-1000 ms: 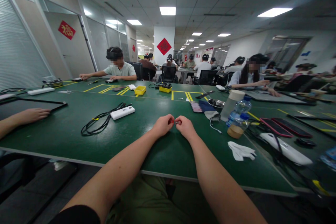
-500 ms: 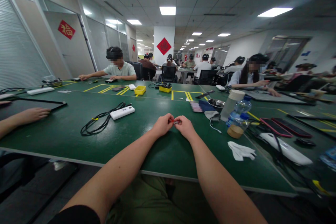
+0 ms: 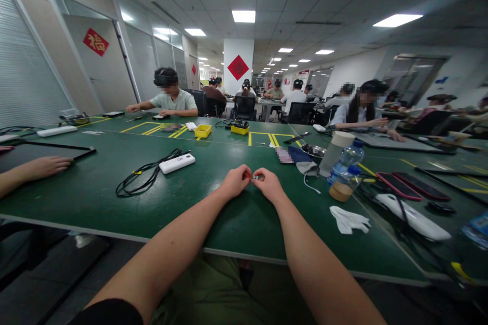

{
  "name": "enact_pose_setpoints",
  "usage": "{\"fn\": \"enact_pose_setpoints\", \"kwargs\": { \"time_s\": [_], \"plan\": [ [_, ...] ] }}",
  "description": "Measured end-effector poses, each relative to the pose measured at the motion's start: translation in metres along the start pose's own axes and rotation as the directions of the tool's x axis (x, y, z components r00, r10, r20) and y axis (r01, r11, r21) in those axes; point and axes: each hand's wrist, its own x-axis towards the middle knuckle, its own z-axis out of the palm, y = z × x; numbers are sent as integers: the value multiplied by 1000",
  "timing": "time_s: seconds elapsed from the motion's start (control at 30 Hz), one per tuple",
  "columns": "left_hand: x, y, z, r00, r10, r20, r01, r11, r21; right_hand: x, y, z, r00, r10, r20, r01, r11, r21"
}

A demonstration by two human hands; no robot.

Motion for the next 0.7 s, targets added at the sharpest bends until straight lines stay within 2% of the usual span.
{"fn": "enact_pose_setpoints", "kwargs": {
  "time_s": [0.1,0.3,0.4,0.5,0.6,0.7],
  "plan": [
    [1,0,-1,1000,6,1,-6,1000,21,0,2,1,998,45,35,-47,996,75],
    [2,-1,-2,999,11,-32,-11,1000,19,3,6,3,999,23,40,-29,984,174],
    [3,-2,-3,999,-13,-47,10,999,-49,2,3,2,997,38,66,-53,963,263],
    [5,-3,-3,994,-100,-49,89,975,-203,0,0,1,993,62,99,-92,937,337],
    [7,-6,-2,970,-244,-17,212,872,-441,-1,-1,0,988,97,116,-135,911,389],
    [9,-9,-1,935,-353,24,281,699,-657,-1,0,0,986,120,115,-157,900,407]
  ]
}}
